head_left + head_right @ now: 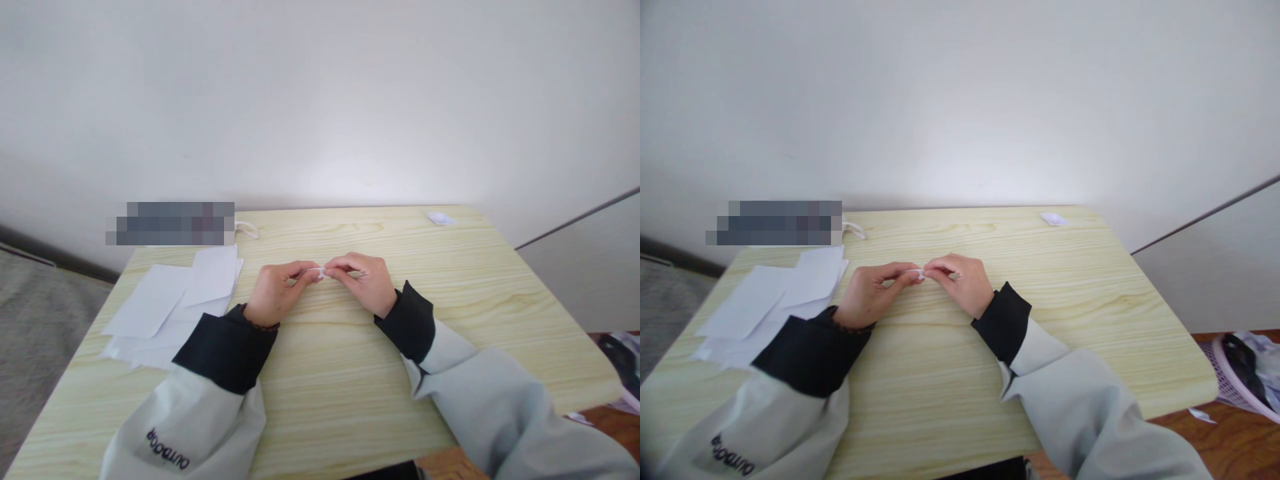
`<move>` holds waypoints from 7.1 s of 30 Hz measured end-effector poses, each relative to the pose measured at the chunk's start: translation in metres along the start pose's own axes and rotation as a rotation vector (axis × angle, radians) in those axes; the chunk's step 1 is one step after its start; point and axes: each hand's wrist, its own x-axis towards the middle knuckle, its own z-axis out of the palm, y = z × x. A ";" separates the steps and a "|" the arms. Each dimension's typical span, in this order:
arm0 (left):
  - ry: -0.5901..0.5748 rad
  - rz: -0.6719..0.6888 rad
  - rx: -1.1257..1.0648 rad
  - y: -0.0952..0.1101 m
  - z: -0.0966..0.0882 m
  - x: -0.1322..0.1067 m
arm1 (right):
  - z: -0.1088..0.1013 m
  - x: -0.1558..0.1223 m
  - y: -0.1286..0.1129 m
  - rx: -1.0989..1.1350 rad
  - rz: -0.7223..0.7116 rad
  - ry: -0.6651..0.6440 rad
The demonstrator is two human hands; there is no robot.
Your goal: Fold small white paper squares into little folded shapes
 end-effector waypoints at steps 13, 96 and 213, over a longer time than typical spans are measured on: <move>0.012 0.083 -0.029 -0.005 0.001 -0.001 | 0.003 -0.004 0.007 0.354 0.272 0.003; -0.011 0.216 0.403 -0.003 0.001 -0.001 | 0.001 -0.003 0.003 -0.337 -0.204 -0.129; 0.006 0.034 0.295 -0.020 -0.017 0.002 | -0.010 0.001 0.015 -0.147 0.059 -0.049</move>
